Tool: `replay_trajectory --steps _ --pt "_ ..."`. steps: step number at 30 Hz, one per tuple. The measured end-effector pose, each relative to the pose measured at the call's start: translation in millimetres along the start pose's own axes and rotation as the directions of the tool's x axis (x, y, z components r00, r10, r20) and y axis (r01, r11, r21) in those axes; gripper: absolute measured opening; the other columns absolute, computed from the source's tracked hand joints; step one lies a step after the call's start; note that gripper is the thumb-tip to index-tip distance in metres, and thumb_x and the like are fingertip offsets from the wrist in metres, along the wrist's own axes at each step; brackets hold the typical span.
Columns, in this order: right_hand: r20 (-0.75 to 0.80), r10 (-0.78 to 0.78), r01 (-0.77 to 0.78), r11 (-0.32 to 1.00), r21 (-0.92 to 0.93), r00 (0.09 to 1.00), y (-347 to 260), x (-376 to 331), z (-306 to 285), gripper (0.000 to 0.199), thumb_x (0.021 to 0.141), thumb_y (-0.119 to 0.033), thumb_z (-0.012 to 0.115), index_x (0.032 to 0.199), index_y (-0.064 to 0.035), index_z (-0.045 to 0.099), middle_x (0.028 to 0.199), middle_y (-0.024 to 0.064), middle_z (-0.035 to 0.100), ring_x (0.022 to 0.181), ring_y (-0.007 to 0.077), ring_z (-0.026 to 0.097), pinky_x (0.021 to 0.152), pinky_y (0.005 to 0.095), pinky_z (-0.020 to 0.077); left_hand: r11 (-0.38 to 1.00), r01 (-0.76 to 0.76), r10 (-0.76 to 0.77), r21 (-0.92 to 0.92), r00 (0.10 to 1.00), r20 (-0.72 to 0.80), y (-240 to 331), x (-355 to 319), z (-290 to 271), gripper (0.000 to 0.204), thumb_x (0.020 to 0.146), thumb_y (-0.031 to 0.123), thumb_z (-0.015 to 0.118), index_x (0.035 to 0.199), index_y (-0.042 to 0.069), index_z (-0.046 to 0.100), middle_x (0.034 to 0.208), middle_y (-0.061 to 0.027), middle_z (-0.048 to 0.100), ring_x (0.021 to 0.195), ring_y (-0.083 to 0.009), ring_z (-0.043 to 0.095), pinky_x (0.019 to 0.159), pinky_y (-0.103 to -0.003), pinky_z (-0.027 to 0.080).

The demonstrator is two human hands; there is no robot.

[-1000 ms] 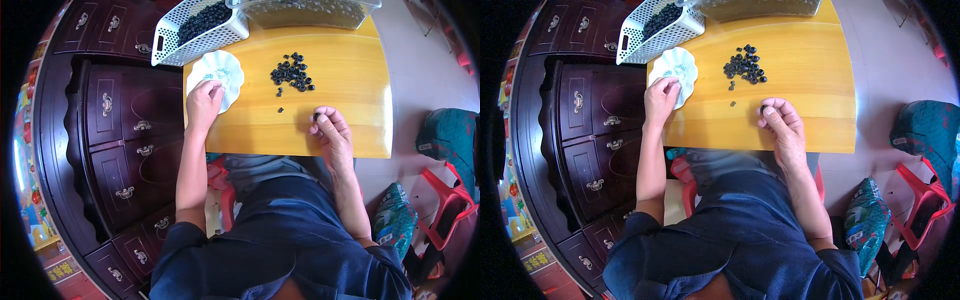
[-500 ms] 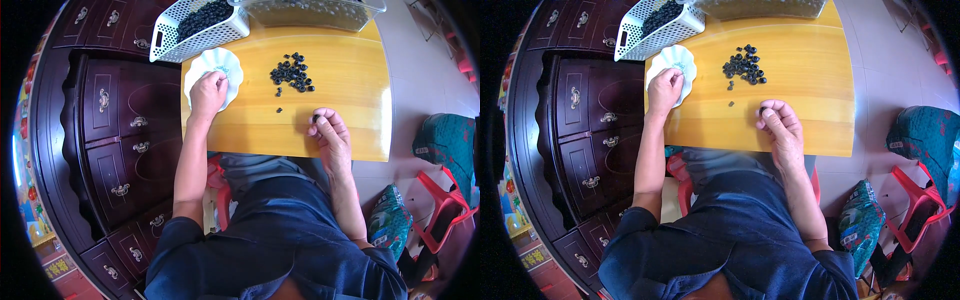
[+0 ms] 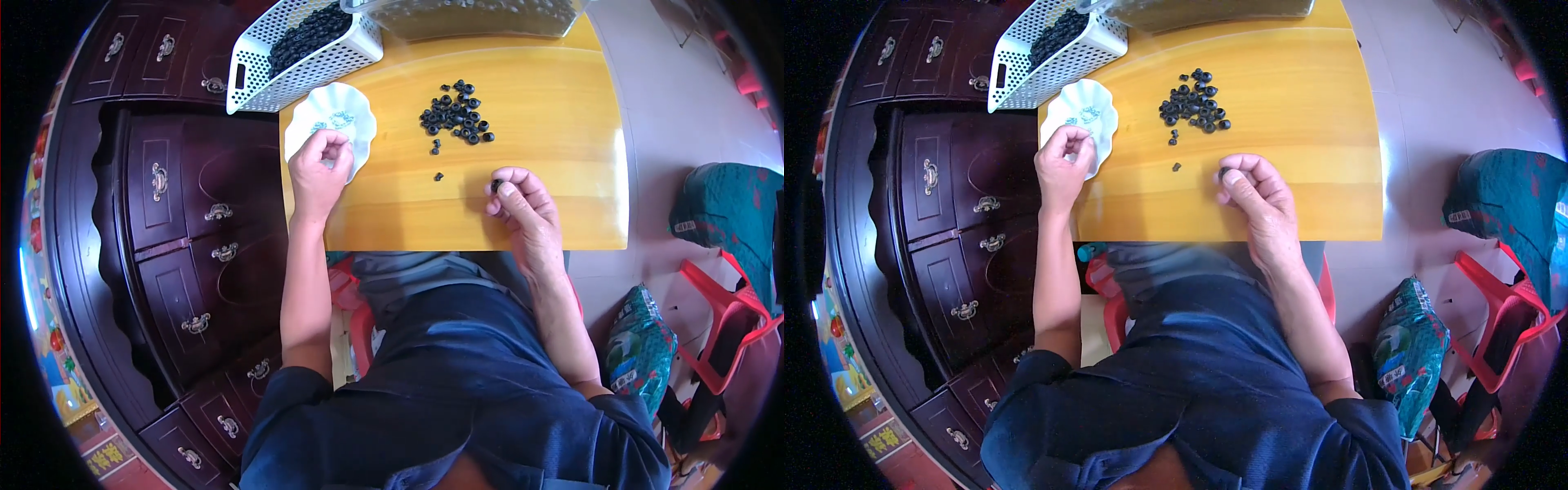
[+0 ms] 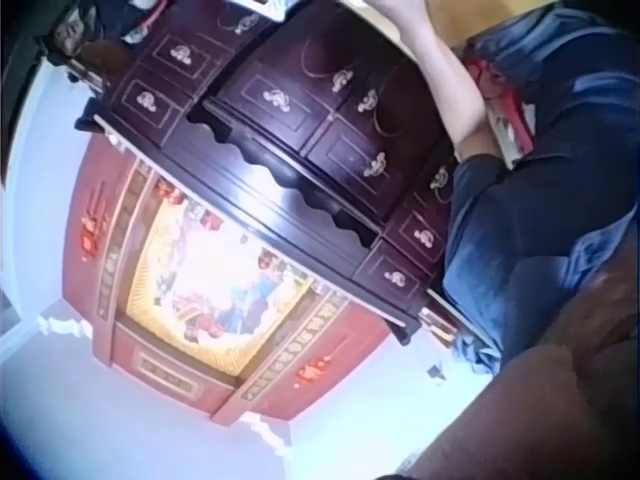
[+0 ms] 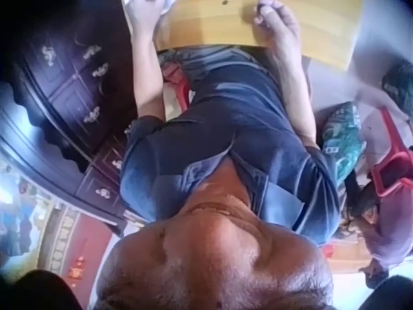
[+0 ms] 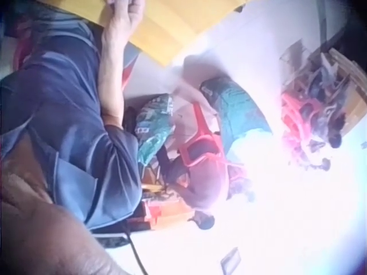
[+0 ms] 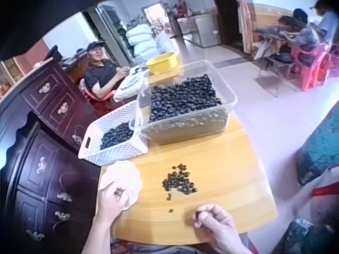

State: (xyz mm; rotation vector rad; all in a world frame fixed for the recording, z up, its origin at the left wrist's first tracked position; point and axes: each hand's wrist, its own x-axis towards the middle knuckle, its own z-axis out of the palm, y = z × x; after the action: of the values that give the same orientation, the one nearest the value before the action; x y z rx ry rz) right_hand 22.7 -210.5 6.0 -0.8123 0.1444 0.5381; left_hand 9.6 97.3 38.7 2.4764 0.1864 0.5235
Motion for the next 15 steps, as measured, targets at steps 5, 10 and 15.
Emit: replay_trajectory --steps 5,10,15 --pt "0.024 -0.035 0.035 0.999 -0.003 0.999 0.8 -0.8 3.4 0.019 0.098 -0.012 0.061 0.115 -0.0044 0.062 0.101 0.0059 0.066 0.084 0.0100 0.059 0.080 0.0241 0.0489 0.951 0.118 -0.091 -0.285 0.990 0.107 51.2 -16.0 10.1 0.007 0.084 -0.004 0.069 0.089 0.000 0.066 0.080 -0.0007 0.068 0.070 -0.0053 0.061 0.065 -0.022 0.050" --pt "0.114 0.055 -0.064 0.996 0.070 0.992 -3.2 -4.4 6.0 0.019 0.097 -0.011 0.063 0.115 -0.0039 0.062 0.102 0.0049 0.067 0.092 0.0096 0.063 0.083 0.0241 0.0516 0.884 0.062 0.071 -0.464 0.962 0.264 102.7 -28.7 26.6 0.011 0.084 -0.006 0.070 0.093 -0.001 0.067 0.086 -0.0028 0.069 0.076 -0.0076 0.062 0.070 -0.022 0.050" --pt "0.154 0.037 -0.047 0.997 0.065 0.987 -2.7 -5.3 7.8 0.019 0.096 -0.011 0.065 0.113 -0.0033 0.062 0.098 0.0033 0.067 0.088 0.0091 0.062 0.083 0.0242 0.0514 0.916 -0.070 0.198 -0.394 0.935 0.294 130.9 -28.3 31.1 0.015 0.079 -0.007 0.074 0.091 0.000 0.068 0.086 -0.0071 0.069 0.077 -0.0132 0.065 0.069 -0.025 0.052"
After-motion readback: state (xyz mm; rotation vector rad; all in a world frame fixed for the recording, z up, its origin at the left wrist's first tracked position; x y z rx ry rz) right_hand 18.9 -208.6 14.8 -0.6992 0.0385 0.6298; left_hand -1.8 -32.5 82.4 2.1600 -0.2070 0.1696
